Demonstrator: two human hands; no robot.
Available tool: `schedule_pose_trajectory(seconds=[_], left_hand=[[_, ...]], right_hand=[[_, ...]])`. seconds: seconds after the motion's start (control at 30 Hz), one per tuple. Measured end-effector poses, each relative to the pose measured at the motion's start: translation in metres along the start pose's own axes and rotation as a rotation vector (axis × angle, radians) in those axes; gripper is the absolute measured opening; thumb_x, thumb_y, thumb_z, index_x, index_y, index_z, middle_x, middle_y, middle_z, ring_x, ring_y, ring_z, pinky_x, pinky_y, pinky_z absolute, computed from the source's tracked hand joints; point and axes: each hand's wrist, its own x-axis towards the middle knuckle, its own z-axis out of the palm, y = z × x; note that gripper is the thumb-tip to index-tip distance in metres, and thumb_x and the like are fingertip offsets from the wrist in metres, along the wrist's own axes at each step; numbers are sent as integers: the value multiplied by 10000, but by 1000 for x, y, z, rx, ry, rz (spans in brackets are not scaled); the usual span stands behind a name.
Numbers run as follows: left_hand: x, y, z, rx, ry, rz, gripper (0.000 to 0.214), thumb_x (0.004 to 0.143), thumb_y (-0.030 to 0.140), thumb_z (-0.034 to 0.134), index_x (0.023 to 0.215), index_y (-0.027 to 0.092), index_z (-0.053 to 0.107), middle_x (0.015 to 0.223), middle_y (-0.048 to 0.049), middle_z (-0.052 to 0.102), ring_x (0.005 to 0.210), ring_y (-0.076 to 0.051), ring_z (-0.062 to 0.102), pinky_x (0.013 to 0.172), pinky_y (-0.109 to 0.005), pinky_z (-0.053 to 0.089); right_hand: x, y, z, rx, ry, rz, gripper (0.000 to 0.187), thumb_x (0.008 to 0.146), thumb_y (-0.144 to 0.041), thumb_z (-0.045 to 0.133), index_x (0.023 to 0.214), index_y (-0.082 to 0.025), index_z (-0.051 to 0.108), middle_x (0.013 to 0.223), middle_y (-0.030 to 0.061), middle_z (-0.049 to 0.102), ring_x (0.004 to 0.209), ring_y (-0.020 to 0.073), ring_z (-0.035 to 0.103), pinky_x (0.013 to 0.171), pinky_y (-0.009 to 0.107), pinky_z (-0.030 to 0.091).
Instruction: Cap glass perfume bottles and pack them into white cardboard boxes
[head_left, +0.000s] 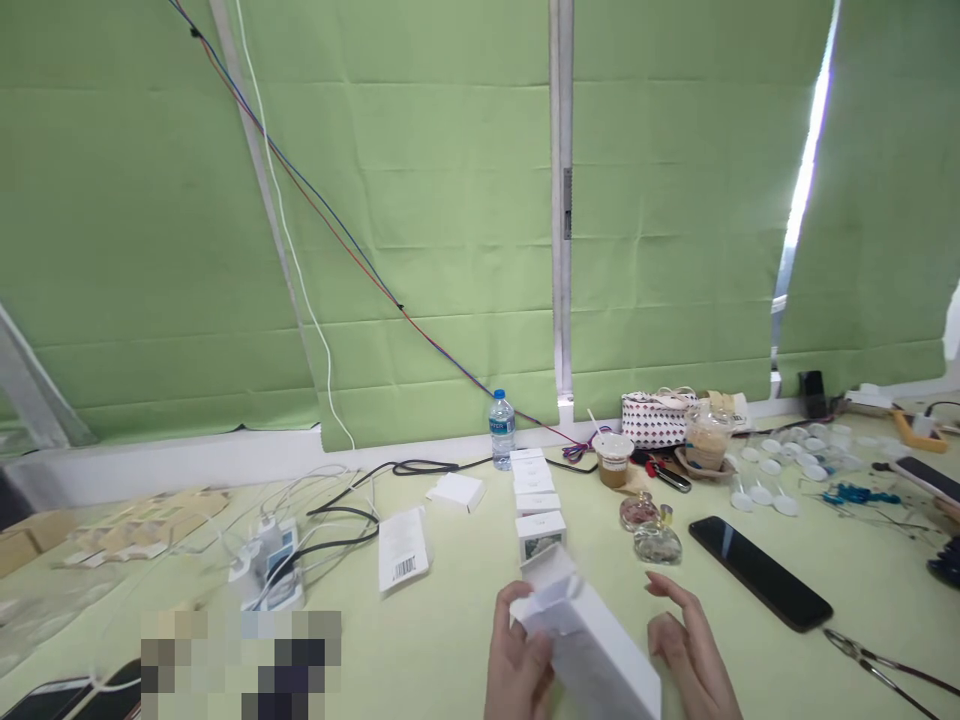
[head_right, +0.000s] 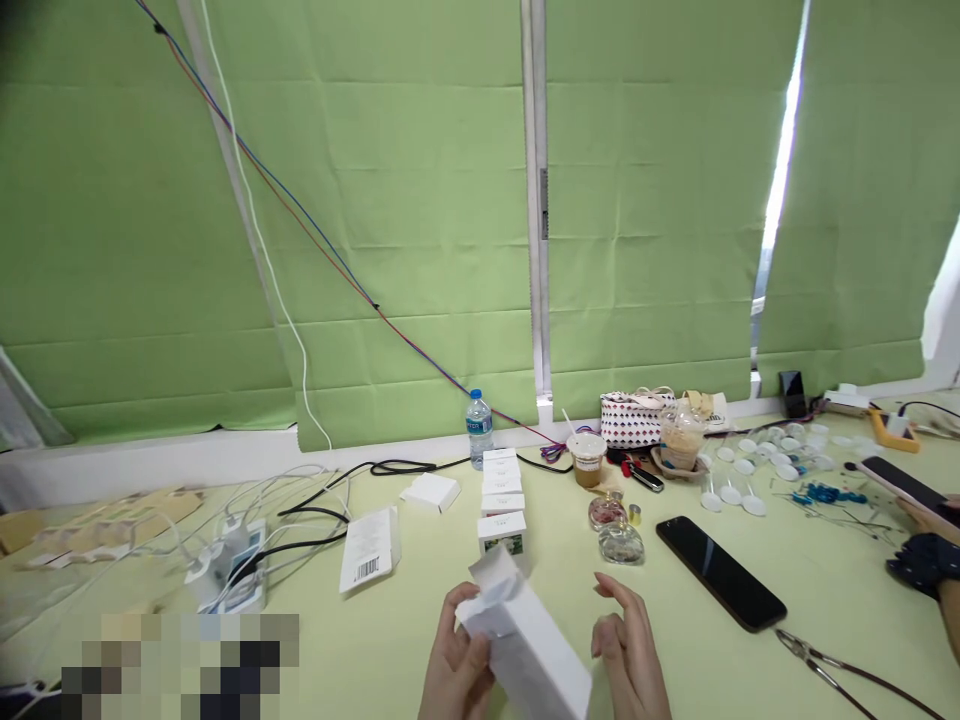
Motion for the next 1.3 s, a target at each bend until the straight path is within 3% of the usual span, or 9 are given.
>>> schedule_pose_trajectory(seconds=[0.17, 0.3, 0.5, 0.63, 0.77, 0.9, 1.0, 1.13, 1.3], left_hand=[[4, 25, -16, -323, -176, -108, 452, 589, 671, 739, 816, 287, 668, 695, 43, 537, 531, -63, 512, 517, -189, 450], [-3, 31, -12, -502, -112, -56, 458, 717, 698, 605, 738, 244, 666, 663, 46, 399, 486, -41, 335, 441, -150, 352], [-2, 17, -7, -489, -96, -19, 461, 664, 712, 641, 755, 261, 617, 684, 59, 362, 524, -48, 327, 469, -137, 347], [2, 14, -8, -434, -80, -5, 430, 569, 644, 768, 700, 260, 626, 680, 52, 484, 539, -61, 448, 497, -167, 401], [-6, 22, -6, 4, 21, 89, 368, 712, 416, 770, 1042, 297, 655, 952, -8, 673, 812, -149, 623, 711, -217, 481], [-8, 26, -7, 526, 75, 285, 354, 716, 479, 721, 966, 230, 698, 1033, -48, 667, 957, -236, 614, 792, -261, 490], [-2, 22, -11, 672, 94, 285, 339, 720, 455, 692, 978, 236, 684, 1074, -57, 661, 1030, -269, 597, 851, -306, 483], [5, 20, -14, 808, 101, 270, 301, 740, 376, 634, 1003, 231, 662, 1102, -61, 672, 1085, -287, 587, 962, -375, 430], [3, 20, -14, 938, 139, 316, 348, 772, 315, 530, 1098, 212, 590, 1180, -85, 658, 1167, -295, 562, 1013, -429, 390]], right_hand=[[-11, 12, 2, -9, -37, 92, 389, 951, -513, 388, 1206, -248, 515, 1016, 29, 601, 550, 120, 536, 653, 275, 510], [-20, 26, 8, -16, -94, 146, 411, 950, -533, 363, 1205, -242, 502, 976, 28, 620, 525, 124, 539, 625, 277, 509], [-25, 31, 14, -7, -147, 178, 437, 928, -566, 380, 1176, -234, 518, 920, 17, 634, 499, 120, 539, 607, 271, 499], [-24, 29, 12, -26, -132, 150, 429, 886, -583, 449, 1096, -237, 591, 875, 14, 667, 523, 136, 575, 599, 268, 505], [-7, 32, -5, -141, -218, 124, 406, 845, -549, 509, 1042, -220, 641, 930, 53, 700, 646, 179, 643, 619, 280, 532], [32, 36, -36, -485, -152, 68, 384, 814, -443, 499, 1122, -220, 554, 998, 54, 650, 662, 173, 621, 666, 309, 524], [72, 39, -54, -564, -85, 53, 427, 785, -374, 476, 1180, -213, 486, 1110, 85, 587, 708, 189, 596, 729, 352, 492], [116, 41, -60, -564, -171, 37, 506, 718, -332, 531, 1215, -237, 518, 1175, 66, 599, 708, 184, 603, 747, 331, 483], [126, 35, -55, -570, -266, 69, 345, 734, -352, 503, 1029, -212, 616, 1062, 89, 674, 797, 244, 628, 800, 360, 463]])
